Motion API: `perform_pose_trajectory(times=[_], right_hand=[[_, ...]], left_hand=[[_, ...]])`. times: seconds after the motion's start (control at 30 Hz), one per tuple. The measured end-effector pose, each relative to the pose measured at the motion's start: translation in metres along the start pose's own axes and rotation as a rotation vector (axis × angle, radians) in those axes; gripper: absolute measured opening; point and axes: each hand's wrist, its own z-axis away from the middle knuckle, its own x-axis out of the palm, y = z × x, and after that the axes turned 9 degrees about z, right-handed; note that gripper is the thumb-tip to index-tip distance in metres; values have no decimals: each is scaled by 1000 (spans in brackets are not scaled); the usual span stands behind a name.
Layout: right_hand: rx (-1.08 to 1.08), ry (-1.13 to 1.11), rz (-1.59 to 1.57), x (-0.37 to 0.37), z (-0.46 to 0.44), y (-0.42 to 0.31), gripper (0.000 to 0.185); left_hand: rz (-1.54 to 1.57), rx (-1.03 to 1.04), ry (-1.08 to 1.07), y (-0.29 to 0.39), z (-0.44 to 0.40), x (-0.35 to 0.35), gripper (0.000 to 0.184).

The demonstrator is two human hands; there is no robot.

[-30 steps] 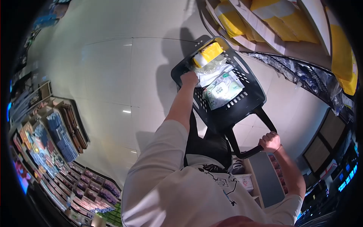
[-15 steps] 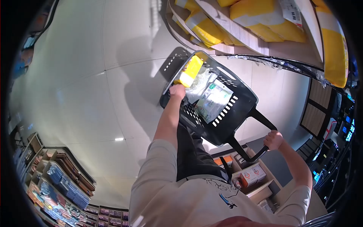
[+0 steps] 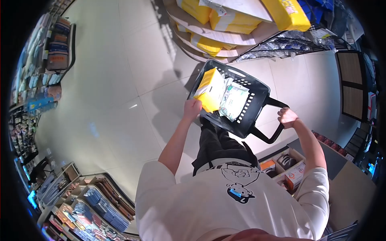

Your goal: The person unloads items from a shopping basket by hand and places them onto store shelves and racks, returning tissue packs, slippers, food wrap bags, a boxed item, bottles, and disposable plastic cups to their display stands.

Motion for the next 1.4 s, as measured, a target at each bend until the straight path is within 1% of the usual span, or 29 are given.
perform_pose_trajectory(times=[0.07,0.13,0.17,0.2,0.27,0.3,0.33,0.4,0.47,0.5,0.53,0.57,0.6,0.67,0.7,0.77,0.8,0.87,0.9,0.93,1.0,1.03,1.07,1.13,1.17,1.2,1.23,1.27,1.4], right_hand=[[25,50,15,-3,5,-8,19],[49,150,81,-25,9,-12,19],[108,115,70,-13,10,-17,20],[117,144,81,-17,13,-23,20],[222,39,173,-26,17,-32,22],[278,-76,195,-54,20,-40,32],[288,-54,203,-68,23,-49,32],[386,133,163,-93,28,-59,46],[576,230,-509,-140,24,-68,51],[576,545,-986,-128,13,-69,50],[481,723,-1391,-138,3,-72,49],[506,674,-1767,-148,0,-76,44],[494,674,-1990,-179,5,-88,43],[111,693,-2465,-184,1,-99,56],[94,686,-2469,-179,-3,-104,56],[-211,766,-2739,-165,-17,-108,74],[-236,758,-2739,-157,-15,-111,74],[-428,774,-2549,-138,-9,-112,87],[-506,695,-2468,-146,4,-112,92],[-514,699,-2477,-139,7,-120,92],[-423,757,-2430,-132,13,-124,101],[-262,779,-2388,-140,26,-129,104],[-201,762,-2323,-143,36,-131,106],[-88,692,-2315,-130,44,-138,105],[-84,711,-2317,-128,42,-143,105],[-232,744,-2502,-125,37,-149,103],[-393,769,-2681,-122,31,-155,102],[-388,780,-2684,-120,24,-161,102],[-308,874,-2659,-117,-13,-162,87]], left_hand=[[-54,121,-1,35,32,-19,36],[16,87,41,99,65,-34,36],[-3,116,47,126,80,-39,36],[107,80,40,152,98,-43,37],[203,69,42,180,125,-47,37],[251,148,34,190,137,-47,37],[299,225,20,199,148,-44,37],[274,264,33,224,170,-33,33],[323,202,13,239,189,-25,32],[408,161,-37,243,194,-22,32],[399,175,-40,249,197,-17,32],[505,135,-137,255,200,-12,32],[610,90,-232,259,205,-8,33],[593,95,-285,264,208,-2,33],[585,87,-339,265,212,2,33],[532,117,-331,278,217,15,33],[482,137,-336,287,219,19,32],[385,130,-276,302,217,29,32],[302,107,-229,306,218,33,31],[292,100,-229,308,221,41,31],[68,115,-149,329,210,57,30],[-159,82,-122,344,210,63,30],[-164,103,-128,353,208,72,30],[-304,343,-134,360,204,90,28],[-379,403,-188,363,199,90,20],[-384,407,-201,368,191,91,20],[-509,608,-283,374,184,93,18],[-628,812,-364,379,178,95,18],[-724,936,-435,406,153,93,18]])
